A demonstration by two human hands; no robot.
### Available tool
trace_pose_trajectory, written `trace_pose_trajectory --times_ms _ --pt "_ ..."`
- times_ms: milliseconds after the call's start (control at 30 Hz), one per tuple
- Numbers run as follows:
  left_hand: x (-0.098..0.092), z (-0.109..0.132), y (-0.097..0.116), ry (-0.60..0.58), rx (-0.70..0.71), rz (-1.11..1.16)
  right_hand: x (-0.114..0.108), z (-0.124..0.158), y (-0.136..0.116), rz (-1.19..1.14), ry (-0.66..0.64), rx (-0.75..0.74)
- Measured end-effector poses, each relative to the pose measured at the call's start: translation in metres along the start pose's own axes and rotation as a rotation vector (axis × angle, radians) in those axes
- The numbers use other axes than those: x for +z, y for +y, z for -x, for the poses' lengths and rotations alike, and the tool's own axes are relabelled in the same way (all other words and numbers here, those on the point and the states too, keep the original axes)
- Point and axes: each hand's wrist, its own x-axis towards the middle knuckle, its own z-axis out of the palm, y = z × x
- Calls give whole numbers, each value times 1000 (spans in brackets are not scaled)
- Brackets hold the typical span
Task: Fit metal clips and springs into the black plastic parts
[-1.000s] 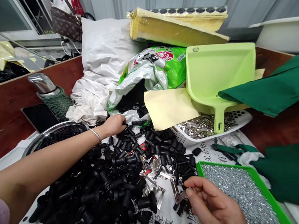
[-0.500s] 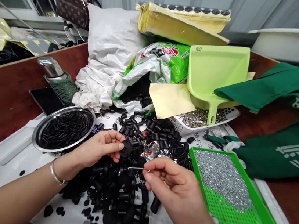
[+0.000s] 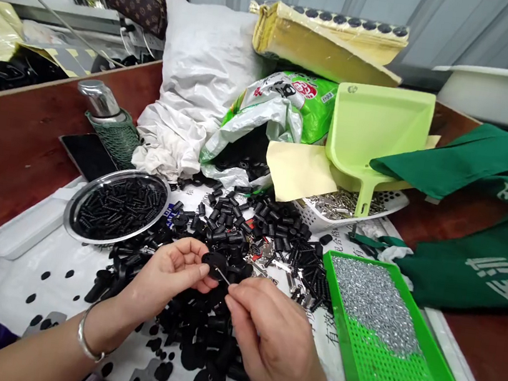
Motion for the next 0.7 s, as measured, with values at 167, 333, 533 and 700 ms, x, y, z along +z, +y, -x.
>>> trace_pose_trajectory --times_ms 167,333,533,700 --pt "3 5 -14 52 117 -72 9 4 -6 220 17 -147" --pt "0 4 -29 160 339 -300 23 8 -9 296 40 -175" --pt "1 10 -33 138 513 -525 28 5 -6 313 55 -210" --pt "5 11 -35 104 377 -360 28 -2 -2 57 16 43"
